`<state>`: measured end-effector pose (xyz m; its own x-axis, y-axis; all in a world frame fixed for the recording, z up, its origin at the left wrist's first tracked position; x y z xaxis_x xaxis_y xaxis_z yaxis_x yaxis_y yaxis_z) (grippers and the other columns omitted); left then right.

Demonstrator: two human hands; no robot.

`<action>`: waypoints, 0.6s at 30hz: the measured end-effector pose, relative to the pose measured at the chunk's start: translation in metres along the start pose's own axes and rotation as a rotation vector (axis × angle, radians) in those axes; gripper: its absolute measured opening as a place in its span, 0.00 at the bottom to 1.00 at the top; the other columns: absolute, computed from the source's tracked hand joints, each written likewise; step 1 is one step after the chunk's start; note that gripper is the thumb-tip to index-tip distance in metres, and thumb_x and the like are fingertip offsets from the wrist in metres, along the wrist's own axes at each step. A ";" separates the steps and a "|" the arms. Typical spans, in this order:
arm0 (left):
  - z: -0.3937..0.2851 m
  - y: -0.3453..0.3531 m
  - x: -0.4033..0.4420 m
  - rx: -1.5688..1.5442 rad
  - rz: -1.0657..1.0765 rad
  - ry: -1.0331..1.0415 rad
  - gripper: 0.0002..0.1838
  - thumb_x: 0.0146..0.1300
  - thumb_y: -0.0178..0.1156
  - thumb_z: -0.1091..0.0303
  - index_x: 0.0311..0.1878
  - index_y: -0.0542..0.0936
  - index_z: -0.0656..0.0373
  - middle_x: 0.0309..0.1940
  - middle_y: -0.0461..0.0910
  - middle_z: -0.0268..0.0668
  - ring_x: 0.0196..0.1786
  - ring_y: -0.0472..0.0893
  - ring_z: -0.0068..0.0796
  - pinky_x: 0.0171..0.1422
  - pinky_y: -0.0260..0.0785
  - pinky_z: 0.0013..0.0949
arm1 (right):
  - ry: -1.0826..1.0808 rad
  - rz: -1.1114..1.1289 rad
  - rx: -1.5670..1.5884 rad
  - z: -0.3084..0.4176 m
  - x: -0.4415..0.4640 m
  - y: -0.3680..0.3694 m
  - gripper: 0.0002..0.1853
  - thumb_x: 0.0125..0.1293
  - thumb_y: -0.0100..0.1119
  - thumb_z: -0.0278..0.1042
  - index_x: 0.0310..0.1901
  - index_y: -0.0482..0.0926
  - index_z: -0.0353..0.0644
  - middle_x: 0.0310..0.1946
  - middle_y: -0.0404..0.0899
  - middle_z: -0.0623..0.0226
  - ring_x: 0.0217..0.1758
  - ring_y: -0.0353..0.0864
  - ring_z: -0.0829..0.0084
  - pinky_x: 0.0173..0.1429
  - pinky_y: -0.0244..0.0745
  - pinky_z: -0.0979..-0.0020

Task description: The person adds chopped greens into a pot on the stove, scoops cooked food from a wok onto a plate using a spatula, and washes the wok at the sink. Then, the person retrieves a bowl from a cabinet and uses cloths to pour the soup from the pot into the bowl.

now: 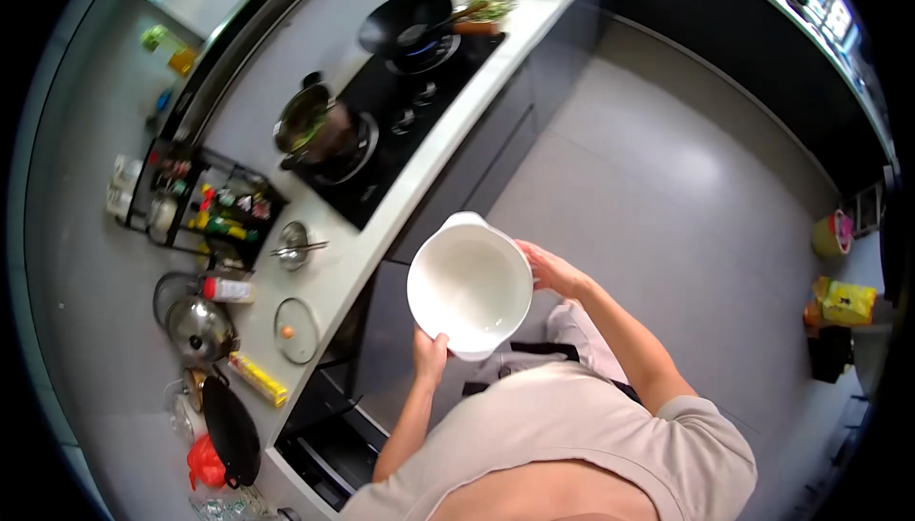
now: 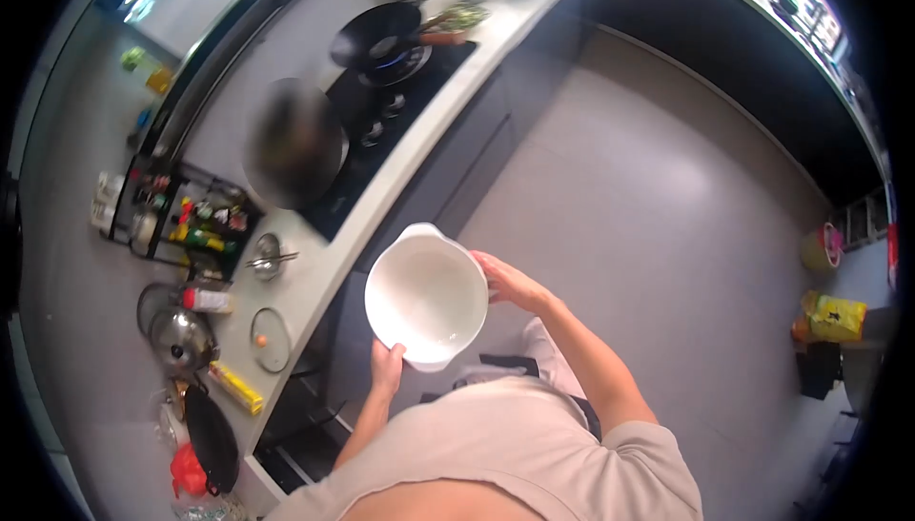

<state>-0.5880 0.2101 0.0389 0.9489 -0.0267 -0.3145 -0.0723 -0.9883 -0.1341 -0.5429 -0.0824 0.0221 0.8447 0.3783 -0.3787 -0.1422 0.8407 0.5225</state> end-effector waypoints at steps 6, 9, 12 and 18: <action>-0.070 0.247 0.098 0.075 0.289 0.179 0.25 0.52 0.48 0.77 0.57 0.68 0.68 0.45 0.77 0.42 0.46 0.80 0.35 0.51 0.73 0.34 | -0.414 -0.586 -0.292 0.078 -0.073 -0.201 0.29 0.68 0.53 0.39 0.70 0.62 0.46 0.62 0.71 0.61 0.64 0.70 0.70 0.67 0.63 0.68; -0.089 0.367 0.149 0.107 0.478 0.084 0.25 0.53 0.49 0.77 0.58 0.67 0.67 0.44 0.77 0.42 0.40 0.81 0.33 0.41 0.77 0.33 | -0.472 -0.841 -0.255 0.145 -0.135 -0.273 0.26 0.65 0.49 0.30 0.66 0.67 0.45 0.58 0.76 0.64 0.61 0.72 0.72 0.65 0.64 0.70; -0.123 0.497 0.185 0.121 0.701 0.055 0.29 0.54 0.49 0.76 0.62 0.63 0.64 0.46 0.77 0.45 0.35 0.83 0.29 0.26 0.80 0.31 | -0.516 -1.089 -0.210 0.189 -0.187 -0.357 0.26 0.64 0.49 0.29 0.65 0.69 0.43 0.56 0.78 0.64 0.59 0.73 0.72 0.63 0.66 0.70; -0.196 0.755 0.231 0.249 1.018 0.078 0.32 0.54 0.49 0.77 0.66 0.60 0.61 0.48 0.75 0.43 0.43 0.83 0.33 0.34 0.83 0.34 | -0.664 -1.383 -0.042 0.257 -0.275 -0.550 0.29 0.56 0.47 0.24 0.64 0.71 0.40 0.51 0.80 0.65 0.54 0.76 0.74 0.59 0.68 0.73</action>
Point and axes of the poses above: each hand's wrist, its own x-axis towards the middle knuckle, its own y-axis out of the palm, z = x × y, the point moved 3 cm from there along x, towards the middle knuckle
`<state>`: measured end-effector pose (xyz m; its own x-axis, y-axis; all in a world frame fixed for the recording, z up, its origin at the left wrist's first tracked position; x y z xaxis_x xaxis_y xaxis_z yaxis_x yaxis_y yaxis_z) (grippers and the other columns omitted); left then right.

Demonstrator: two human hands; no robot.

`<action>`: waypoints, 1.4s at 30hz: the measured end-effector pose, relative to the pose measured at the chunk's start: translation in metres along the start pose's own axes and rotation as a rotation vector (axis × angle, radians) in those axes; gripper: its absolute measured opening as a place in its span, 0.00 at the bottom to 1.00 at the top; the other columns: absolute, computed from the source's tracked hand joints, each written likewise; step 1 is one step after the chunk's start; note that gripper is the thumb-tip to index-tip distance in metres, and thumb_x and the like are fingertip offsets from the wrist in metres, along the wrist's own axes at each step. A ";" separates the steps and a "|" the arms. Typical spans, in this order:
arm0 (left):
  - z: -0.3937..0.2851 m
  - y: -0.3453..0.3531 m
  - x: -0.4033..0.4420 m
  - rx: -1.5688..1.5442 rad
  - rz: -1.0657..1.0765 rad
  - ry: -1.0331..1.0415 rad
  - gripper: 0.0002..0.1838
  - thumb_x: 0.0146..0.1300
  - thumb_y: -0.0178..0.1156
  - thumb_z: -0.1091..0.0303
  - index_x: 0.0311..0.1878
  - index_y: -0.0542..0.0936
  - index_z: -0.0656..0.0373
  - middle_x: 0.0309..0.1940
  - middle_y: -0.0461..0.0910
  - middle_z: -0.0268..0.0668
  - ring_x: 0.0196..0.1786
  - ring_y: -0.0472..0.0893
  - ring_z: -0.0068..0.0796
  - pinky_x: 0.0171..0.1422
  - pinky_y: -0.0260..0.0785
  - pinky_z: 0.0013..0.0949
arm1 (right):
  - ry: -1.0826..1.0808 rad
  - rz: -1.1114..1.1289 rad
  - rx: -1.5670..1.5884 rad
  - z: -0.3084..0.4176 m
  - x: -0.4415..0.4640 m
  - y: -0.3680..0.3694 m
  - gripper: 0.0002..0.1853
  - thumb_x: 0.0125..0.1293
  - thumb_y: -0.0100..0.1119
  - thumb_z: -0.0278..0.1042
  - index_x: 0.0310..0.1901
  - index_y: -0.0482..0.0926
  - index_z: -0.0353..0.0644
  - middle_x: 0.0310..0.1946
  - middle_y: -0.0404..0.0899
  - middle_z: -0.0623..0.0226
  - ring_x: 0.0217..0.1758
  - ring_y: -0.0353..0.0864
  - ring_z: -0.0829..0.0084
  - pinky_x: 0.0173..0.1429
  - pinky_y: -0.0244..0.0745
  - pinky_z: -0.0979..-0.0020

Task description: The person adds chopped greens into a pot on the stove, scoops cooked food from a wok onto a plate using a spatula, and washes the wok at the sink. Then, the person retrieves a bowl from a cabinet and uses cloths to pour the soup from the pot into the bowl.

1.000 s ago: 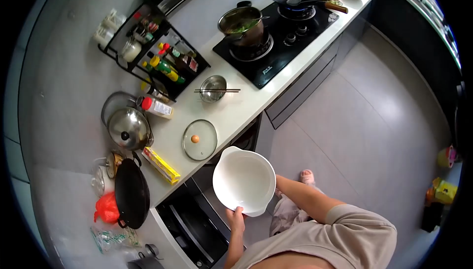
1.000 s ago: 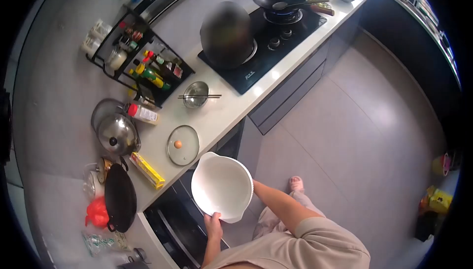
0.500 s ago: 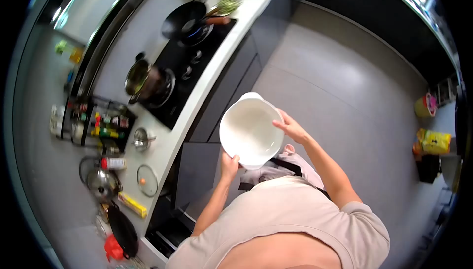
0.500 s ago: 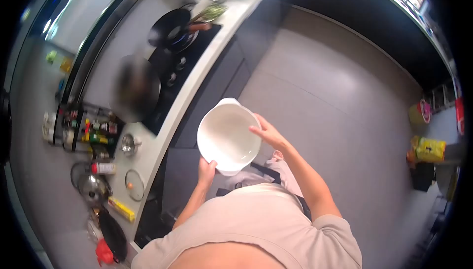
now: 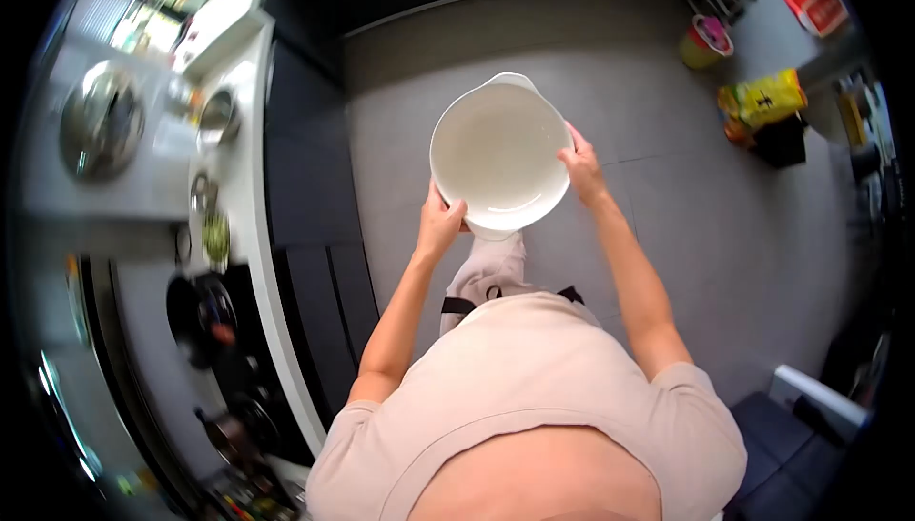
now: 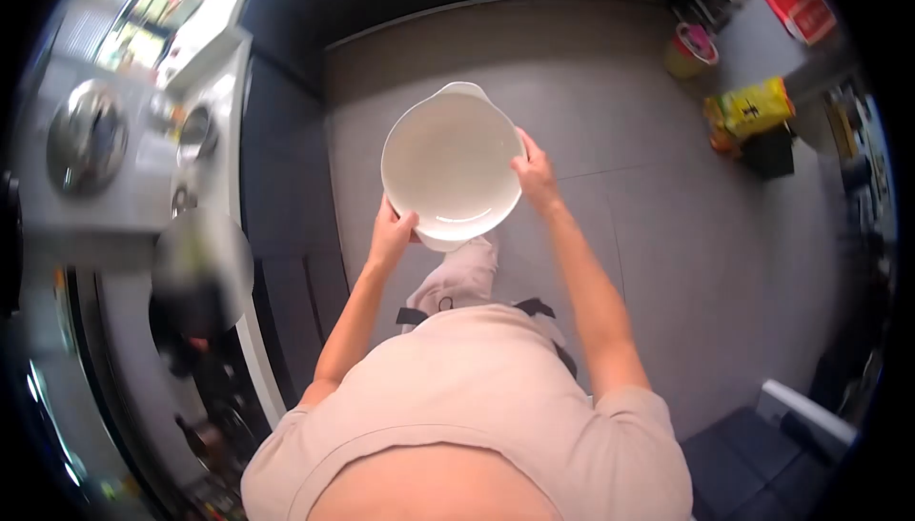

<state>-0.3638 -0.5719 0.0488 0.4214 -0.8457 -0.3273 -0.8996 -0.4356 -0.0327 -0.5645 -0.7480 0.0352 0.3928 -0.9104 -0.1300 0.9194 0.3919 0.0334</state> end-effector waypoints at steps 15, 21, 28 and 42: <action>-0.201 0.263 0.507 -0.234 0.616 -0.117 0.40 0.64 0.56 0.64 0.75 0.46 0.47 0.68 0.59 0.39 0.67 0.66 0.35 0.62 0.70 0.42 | 0.009 -0.391 0.158 0.088 0.427 -0.249 0.28 0.49 0.45 0.23 0.55 0.76 0.31 0.44 0.80 0.63 0.47 0.78 0.73 0.52 0.71 0.76; -0.300 0.361 0.669 -0.438 0.432 -0.099 0.40 0.54 0.54 0.69 0.72 0.51 0.53 0.66 0.61 0.42 0.69 0.63 0.37 0.71 0.59 0.42 | 0.039 -0.306 0.178 0.169 0.640 -0.320 0.26 0.51 0.46 0.24 0.55 0.76 0.34 0.44 0.80 0.64 0.47 0.78 0.75 0.52 0.71 0.75; -0.375 0.427 0.885 -0.559 0.338 0.070 0.38 0.55 0.49 0.70 0.71 0.51 0.53 0.61 0.63 0.41 0.63 0.68 0.34 0.64 0.67 0.37 | 0.034 -0.161 0.054 0.225 0.888 -0.377 0.20 0.62 0.51 0.28 0.56 0.76 0.37 0.41 0.80 0.67 0.41 0.79 0.79 0.44 0.75 0.74; -0.545 0.552 1.263 -0.609 0.237 0.072 0.36 0.55 0.49 0.67 0.69 0.52 0.54 0.59 0.63 0.43 0.64 0.64 0.38 0.69 0.59 0.40 | -0.024 -0.118 -0.057 0.326 1.360 -0.515 0.25 0.72 0.51 0.47 0.63 0.70 0.41 0.61 0.73 0.63 0.64 0.70 0.74 0.58 0.72 0.66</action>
Point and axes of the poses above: each hand's wrist, its own x-axis towards the middle knuckle, its own y-axis out of the palm, z = x × y, the point moved 3 cm from there along x, towards the middle knuckle
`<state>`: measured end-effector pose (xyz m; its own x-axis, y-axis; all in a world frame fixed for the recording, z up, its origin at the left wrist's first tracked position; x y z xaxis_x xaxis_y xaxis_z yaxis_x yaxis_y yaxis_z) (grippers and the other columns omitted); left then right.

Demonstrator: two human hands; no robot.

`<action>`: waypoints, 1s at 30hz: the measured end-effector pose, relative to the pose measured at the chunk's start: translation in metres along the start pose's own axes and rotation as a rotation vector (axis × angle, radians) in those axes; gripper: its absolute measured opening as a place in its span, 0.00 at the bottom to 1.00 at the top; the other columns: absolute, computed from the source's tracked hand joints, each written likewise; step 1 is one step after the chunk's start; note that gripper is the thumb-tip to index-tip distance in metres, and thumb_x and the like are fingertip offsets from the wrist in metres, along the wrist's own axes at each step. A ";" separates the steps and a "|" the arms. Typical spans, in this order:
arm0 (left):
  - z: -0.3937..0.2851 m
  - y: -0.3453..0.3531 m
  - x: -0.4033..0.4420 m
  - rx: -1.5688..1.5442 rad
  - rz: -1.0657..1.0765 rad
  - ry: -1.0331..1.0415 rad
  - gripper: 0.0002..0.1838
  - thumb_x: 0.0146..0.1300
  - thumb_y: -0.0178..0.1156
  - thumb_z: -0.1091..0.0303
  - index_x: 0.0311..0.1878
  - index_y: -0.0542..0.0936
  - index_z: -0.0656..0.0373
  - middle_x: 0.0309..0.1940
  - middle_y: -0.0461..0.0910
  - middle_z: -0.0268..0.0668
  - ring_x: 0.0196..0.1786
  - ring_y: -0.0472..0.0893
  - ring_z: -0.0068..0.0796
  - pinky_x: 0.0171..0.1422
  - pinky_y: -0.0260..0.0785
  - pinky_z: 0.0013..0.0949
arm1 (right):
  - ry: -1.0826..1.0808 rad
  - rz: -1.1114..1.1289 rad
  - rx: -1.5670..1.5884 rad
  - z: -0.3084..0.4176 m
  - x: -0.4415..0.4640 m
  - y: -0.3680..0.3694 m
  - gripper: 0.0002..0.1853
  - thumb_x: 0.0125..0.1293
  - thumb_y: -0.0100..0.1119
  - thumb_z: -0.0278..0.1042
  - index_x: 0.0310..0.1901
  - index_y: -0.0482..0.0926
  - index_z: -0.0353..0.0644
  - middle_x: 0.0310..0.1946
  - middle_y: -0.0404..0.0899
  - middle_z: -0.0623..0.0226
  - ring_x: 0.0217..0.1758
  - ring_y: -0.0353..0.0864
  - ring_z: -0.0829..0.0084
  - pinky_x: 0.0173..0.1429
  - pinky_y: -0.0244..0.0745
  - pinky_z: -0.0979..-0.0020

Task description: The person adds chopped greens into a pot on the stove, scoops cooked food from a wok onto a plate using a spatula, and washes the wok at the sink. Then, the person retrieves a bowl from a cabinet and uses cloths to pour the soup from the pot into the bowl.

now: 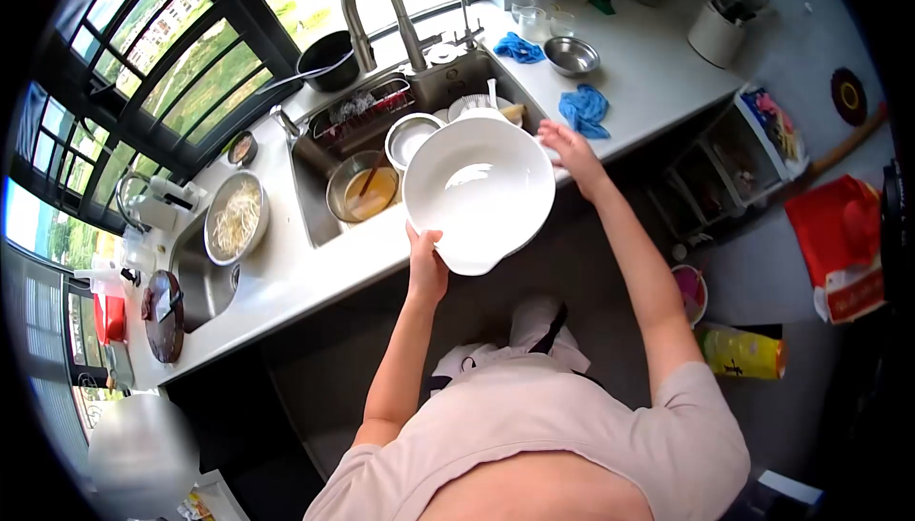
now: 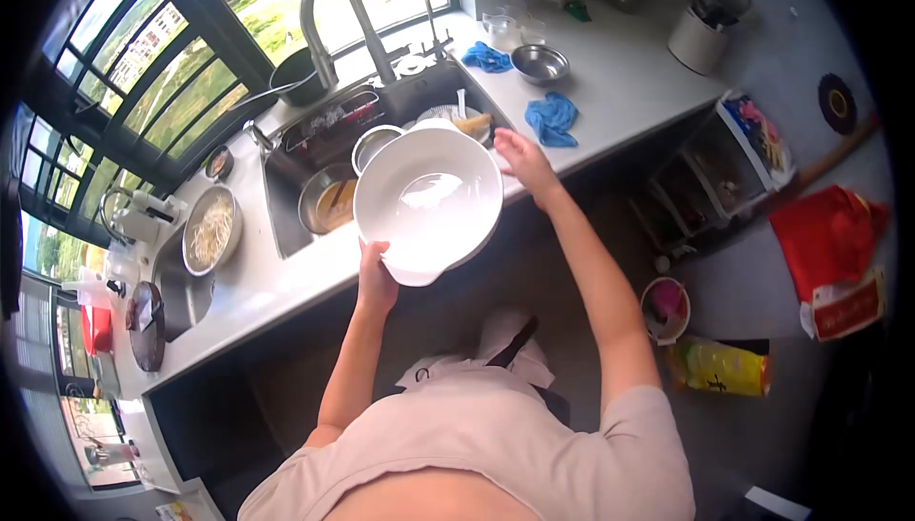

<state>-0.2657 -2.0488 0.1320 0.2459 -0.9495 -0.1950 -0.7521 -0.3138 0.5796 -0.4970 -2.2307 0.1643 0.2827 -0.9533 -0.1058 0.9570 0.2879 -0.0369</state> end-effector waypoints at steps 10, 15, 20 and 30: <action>0.015 0.065 0.189 0.045 -0.256 0.050 0.38 0.56 0.48 0.68 0.72 0.49 0.52 0.58 0.65 0.42 0.57 0.72 0.33 0.48 0.76 0.33 | -0.207 0.048 -0.469 -0.027 0.445 0.012 0.39 0.62 0.57 0.45 0.70 0.57 0.34 0.68 0.63 0.46 0.72 0.63 0.56 0.71 0.59 0.66; 0.017 0.077 0.246 0.134 -0.368 0.035 0.40 0.54 0.48 0.69 0.72 0.47 0.52 0.57 0.63 0.43 0.52 0.74 0.31 0.39 0.76 0.29 | -0.240 0.027 -0.426 -0.041 0.518 0.016 0.19 0.62 0.56 0.43 0.51 0.82 0.43 0.46 0.84 0.59 0.51 0.82 0.63 0.57 0.74 0.69; 0.033 0.072 0.275 0.177 -0.409 0.083 0.42 0.52 0.48 0.73 0.73 0.47 0.54 0.60 0.61 0.43 0.59 0.68 0.34 0.54 0.69 0.32 | -0.207 0.111 -0.630 -0.037 0.488 -0.010 0.15 0.61 0.56 0.42 0.46 0.86 0.50 0.37 0.86 0.62 0.38 0.86 0.64 0.47 0.77 0.68; 0.093 0.052 0.319 -0.221 -0.401 0.107 0.29 0.54 0.47 0.69 0.61 0.63 0.69 0.55 0.72 0.47 0.58 0.74 0.43 0.64 0.66 0.43 | -0.507 0.233 -0.713 -0.049 0.485 -0.020 0.16 0.59 0.54 0.32 0.47 0.83 0.44 0.47 0.81 0.57 0.41 0.84 0.57 0.51 0.78 0.66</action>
Point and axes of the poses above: each hand's wrist, its own x-axis towards the middle knuckle, its own y-axis out of the palm, z = x × y, the point moved 3 cm from there along x, towards the middle knuckle
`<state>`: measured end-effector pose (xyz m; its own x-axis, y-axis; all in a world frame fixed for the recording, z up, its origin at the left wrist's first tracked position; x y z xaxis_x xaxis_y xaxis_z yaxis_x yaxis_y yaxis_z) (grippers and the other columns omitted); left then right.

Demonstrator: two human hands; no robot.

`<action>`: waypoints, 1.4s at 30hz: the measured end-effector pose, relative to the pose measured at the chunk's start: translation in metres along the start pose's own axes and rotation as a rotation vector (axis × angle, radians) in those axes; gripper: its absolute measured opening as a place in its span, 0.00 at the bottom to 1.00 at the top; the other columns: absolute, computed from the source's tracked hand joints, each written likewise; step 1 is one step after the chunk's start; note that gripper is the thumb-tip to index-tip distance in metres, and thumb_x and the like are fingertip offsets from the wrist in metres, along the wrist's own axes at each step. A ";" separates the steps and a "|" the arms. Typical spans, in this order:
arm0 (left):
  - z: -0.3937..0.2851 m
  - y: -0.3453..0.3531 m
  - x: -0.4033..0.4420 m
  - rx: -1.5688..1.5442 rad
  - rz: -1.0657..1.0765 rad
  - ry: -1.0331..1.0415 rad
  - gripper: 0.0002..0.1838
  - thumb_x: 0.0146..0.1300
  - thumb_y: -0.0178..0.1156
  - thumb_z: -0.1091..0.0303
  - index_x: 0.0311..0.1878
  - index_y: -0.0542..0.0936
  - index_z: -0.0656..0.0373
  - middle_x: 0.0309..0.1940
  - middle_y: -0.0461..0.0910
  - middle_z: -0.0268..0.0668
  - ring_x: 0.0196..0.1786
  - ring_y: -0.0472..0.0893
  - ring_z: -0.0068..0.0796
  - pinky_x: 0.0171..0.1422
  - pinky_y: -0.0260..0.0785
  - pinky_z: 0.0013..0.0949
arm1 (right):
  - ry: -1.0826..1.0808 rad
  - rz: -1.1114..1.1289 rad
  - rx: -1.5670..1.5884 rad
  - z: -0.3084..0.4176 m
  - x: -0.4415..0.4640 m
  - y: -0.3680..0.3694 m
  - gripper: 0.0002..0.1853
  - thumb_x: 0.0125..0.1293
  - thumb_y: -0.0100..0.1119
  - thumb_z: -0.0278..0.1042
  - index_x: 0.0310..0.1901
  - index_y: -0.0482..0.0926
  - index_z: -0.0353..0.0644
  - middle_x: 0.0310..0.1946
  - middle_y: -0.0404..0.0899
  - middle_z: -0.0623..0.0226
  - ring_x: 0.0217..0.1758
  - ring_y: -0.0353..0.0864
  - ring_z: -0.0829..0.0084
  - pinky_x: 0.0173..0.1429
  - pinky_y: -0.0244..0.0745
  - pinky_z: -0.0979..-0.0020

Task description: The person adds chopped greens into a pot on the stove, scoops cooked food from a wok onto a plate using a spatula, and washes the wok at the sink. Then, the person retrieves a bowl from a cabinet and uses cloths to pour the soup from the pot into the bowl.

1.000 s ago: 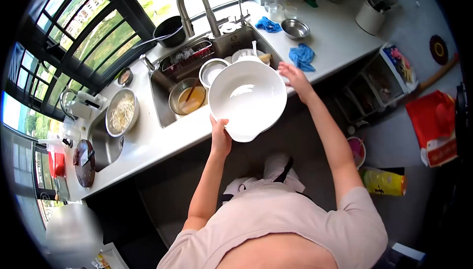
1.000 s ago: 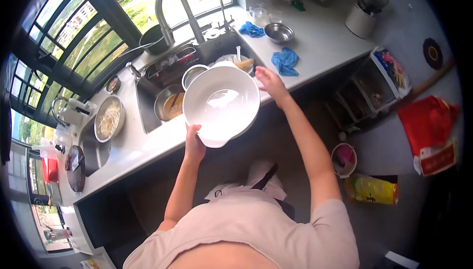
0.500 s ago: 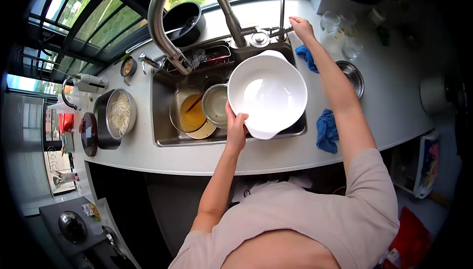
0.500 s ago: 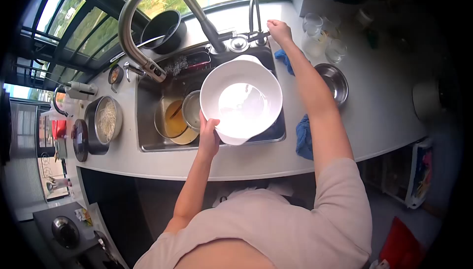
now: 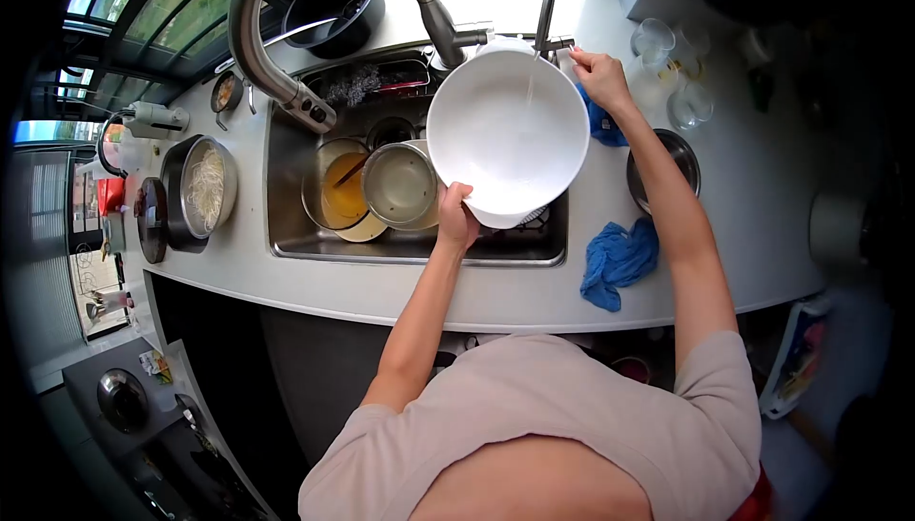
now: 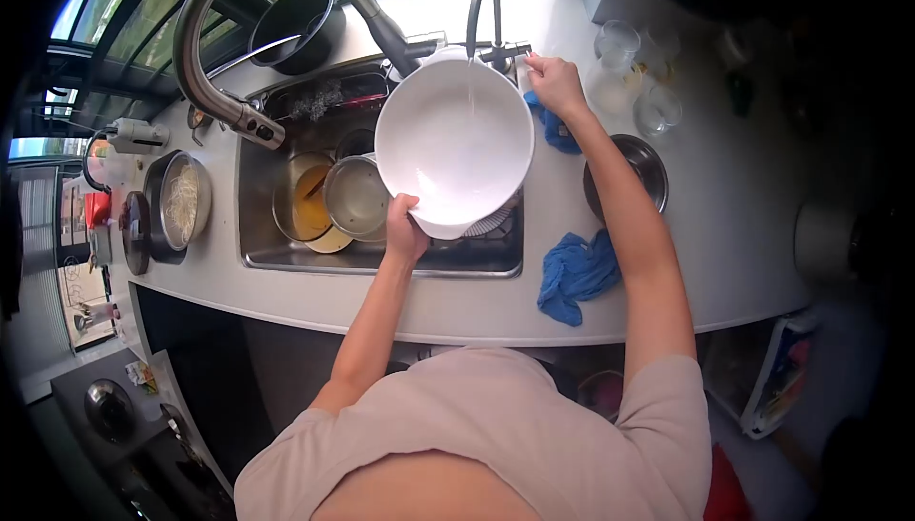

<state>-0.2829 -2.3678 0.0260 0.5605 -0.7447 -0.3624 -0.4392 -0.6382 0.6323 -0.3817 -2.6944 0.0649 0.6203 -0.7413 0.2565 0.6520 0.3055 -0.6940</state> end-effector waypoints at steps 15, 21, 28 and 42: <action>-0.109 0.052 -0.064 0.505 0.019 -0.264 0.40 0.53 0.47 0.69 0.72 0.51 0.61 0.55 0.68 0.46 0.53 0.76 0.33 0.48 0.75 0.33 | 0.007 -0.052 0.059 0.015 0.029 -0.010 0.09 0.59 0.58 0.28 0.38 0.85 0.37 0.30 0.84 0.54 0.34 0.87 0.63 0.44 0.79 0.66; -0.117 0.039 -0.061 0.788 -0.137 0.267 0.41 0.49 0.45 0.79 0.72 0.54 0.62 0.62 0.65 0.43 0.62 0.68 0.32 0.66 0.60 0.29 | -0.013 -0.071 -0.069 0.007 0.060 0.000 0.16 0.61 0.60 0.35 0.48 0.80 0.35 0.29 0.84 0.51 0.35 0.86 0.61 0.43 0.79 0.65; -0.126 -0.006 -0.051 0.425 -0.188 0.211 0.38 0.49 0.44 0.81 0.69 0.57 0.64 0.59 0.68 0.45 0.60 0.70 0.36 0.63 0.64 0.30 | 0.025 0.336 -0.639 0.031 -0.038 -0.011 0.18 0.60 0.60 0.35 0.50 0.75 0.37 0.48 0.74 0.46 0.53 0.73 0.44 0.56 0.74 0.57; 0.001 0.026 -0.069 -0.709 0.087 -0.390 0.30 0.66 0.55 0.61 0.66 0.61 0.68 0.60 0.68 0.58 0.61 0.74 0.53 0.58 0.77 0.50 | -0.113 0.277 -0.030 0.147 -0.211 -0.132 0.18 0.45 0.55 0.22 0.42 0.79 0.37 0.45 0.74 0.51 0.48 0.76 0.50 0.54 0.72 0.59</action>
<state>-0.3343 -2.3331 0.0667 0.2021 -0.8838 -0.4219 0.1526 -0.3971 0.9050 -0.5342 -2.4906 0.2018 0.8187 -0.5602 0.1264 0.4386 0.4678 -0.7673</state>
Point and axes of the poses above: each hand's wrist, its own x-axis towards the middle knuckle, its own y-axis out of the palm, z = x × y, the point moved 3 cm from there along x, towards the middle knuckle
